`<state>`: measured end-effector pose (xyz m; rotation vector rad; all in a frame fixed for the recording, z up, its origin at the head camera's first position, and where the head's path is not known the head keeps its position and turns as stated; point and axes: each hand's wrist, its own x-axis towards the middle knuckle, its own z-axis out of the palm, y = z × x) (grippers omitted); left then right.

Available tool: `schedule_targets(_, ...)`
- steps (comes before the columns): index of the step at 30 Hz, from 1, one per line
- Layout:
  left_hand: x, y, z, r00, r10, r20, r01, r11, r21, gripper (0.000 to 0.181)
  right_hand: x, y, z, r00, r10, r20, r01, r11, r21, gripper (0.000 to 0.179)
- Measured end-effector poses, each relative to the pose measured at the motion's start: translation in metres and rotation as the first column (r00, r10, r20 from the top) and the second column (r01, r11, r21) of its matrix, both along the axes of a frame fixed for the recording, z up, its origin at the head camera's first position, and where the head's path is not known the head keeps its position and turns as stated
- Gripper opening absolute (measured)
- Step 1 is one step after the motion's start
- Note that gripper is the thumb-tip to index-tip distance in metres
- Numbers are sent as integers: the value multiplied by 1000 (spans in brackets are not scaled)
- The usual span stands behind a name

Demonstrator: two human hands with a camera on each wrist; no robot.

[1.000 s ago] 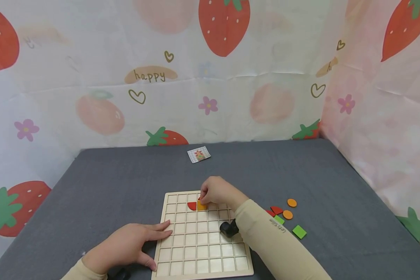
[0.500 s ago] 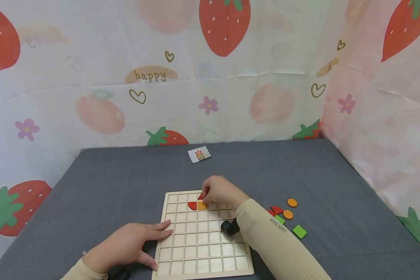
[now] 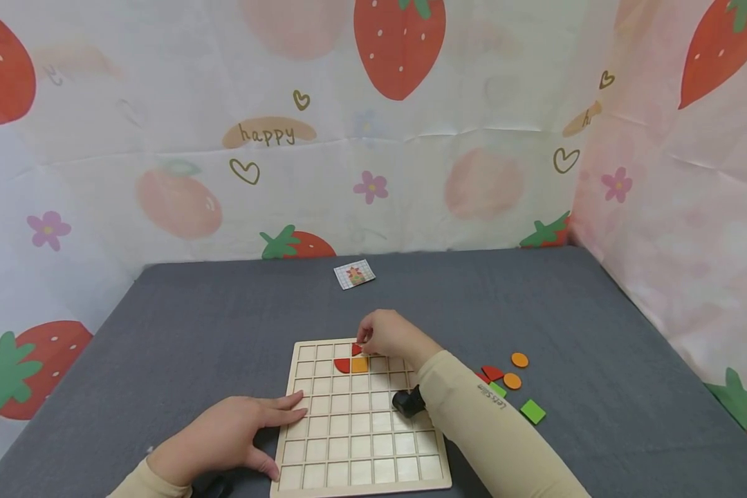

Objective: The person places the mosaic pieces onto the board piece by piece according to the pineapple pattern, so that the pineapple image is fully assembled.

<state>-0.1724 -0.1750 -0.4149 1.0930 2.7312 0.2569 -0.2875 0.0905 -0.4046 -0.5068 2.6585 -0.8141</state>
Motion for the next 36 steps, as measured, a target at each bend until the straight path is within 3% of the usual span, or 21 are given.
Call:
schedule_targets(16, 0, 0, 0, 1000, -12, 8, 12, 1000, 13, 88, -1, -3, 2, 1000, 16, 2, -16, 999, 45, 12)
schedule_targets(30, 0, -1, 3, 999, -12, 34, 12, 1000, 14, 86, 0, 1, 7, 993, 117, 12, -117, 993, -8, 13)
schedule_targets(36, 1, -1, 3, 1000, -11, 26, 11, 1000, 17, 85, -3, 10, 11, 995, 94, 14, -93, 995, -28, 12)
